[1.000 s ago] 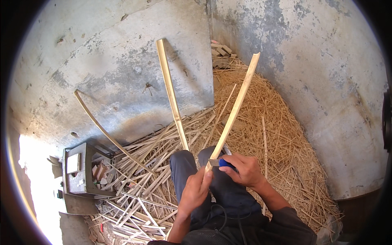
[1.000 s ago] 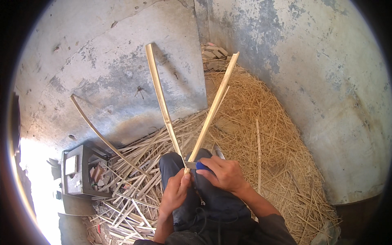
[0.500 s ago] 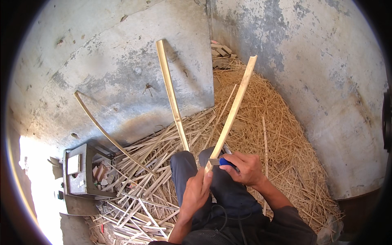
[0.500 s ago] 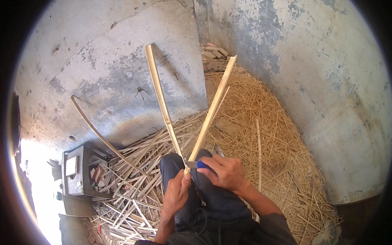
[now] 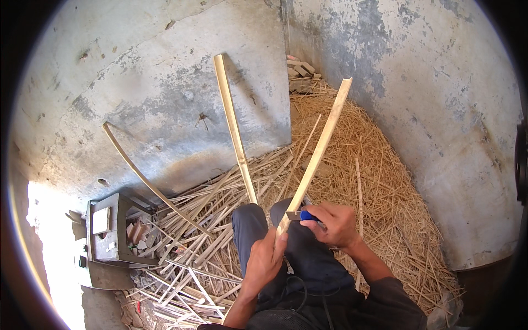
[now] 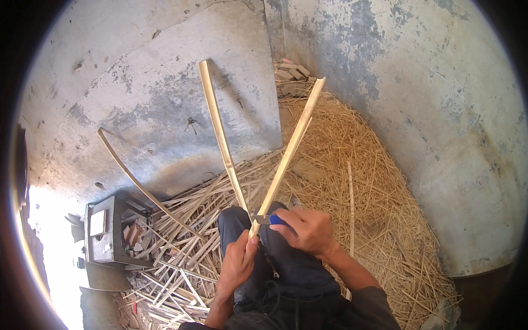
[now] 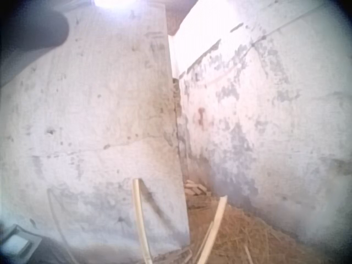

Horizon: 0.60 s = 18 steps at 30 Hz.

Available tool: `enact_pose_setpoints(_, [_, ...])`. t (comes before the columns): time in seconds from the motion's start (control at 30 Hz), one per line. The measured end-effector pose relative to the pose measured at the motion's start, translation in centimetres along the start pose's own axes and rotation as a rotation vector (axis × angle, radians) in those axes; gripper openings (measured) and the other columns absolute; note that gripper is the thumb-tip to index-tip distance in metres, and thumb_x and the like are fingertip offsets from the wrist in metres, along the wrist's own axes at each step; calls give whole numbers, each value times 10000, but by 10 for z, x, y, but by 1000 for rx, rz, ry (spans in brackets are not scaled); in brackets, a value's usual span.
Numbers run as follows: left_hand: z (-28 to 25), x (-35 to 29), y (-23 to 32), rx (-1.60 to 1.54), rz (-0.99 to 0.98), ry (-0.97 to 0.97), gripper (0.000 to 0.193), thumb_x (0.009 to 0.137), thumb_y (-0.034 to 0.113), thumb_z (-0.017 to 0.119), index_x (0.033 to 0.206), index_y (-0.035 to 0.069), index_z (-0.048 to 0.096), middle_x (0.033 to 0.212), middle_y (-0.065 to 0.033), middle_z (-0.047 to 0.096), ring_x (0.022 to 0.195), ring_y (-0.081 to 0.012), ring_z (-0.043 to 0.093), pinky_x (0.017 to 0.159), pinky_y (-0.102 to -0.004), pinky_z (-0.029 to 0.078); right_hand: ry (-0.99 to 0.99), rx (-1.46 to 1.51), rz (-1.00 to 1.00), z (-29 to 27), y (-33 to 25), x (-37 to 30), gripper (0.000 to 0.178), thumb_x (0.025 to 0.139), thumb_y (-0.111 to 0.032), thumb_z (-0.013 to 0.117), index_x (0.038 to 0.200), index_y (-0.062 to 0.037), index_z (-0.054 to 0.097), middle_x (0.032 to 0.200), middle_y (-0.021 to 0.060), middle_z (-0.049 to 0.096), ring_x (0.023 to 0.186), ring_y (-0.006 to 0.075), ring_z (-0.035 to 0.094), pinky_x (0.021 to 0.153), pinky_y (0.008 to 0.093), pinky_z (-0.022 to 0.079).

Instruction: The person sits on a floor covered in straw and splits a long bamboo stalk into thin strips using a knife. They hold the bamboo against their leg and use the knife to shave and separate the material into uniform strips.

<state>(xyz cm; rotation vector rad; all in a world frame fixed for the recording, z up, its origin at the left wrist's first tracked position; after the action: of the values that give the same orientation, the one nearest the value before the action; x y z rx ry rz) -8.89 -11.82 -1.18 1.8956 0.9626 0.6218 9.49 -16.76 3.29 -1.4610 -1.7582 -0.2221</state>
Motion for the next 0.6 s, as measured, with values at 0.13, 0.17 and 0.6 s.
enact_pose_setpoints(0.13, [-2, -2, 0, -12, 4, 4, 288, 1139, 251, 548, 1022, -13, 545, 755, -306, 596, 773, -567, 606, 647, -602, 426, 2, -11, -5, -1, 1, 3, 372, 980, -484, 755, 1013, -116, 798, 721, 29, 650, 550, 224, 636, 503, 368, 479])
enact_pose_setpoints(0.17, [-1, -2, -2, -10, -2, 2, 290, 1139, 252, 548, 1022, -13, 545, 757, -306, 597, 775, -567, 607, 648, -603, 426, -4, -13, -9, -1, 1, 4, 373, 980, -485, 754, 1013, -116, 798, 722, 29, 651, 551, 224, 636, 503, 367, 479])
enact_pose_setpoints(0.6, [9, -21, -21, 41, -40, -58, 322, 1146, 297, 529, 1034, -4, 553, 773, -306, 631, 811, -569, 626, 675, -604, 453, 198, -17, 160, -20, 51, 10, 318, 992, -381, 779, 1062, -71, 792, 863, 107, 762, 669, 256, 736, 578, 369, 557])
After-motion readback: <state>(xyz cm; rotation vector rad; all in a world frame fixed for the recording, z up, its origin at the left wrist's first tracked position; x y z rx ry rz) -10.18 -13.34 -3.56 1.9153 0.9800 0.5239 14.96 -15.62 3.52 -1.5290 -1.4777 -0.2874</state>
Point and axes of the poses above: each hand's wrist, its own x-axis towards the middle knuckle, its own z-axis out of the palm, y = z × x, the point moved 8 cm from there along x, towards the middle knuckle
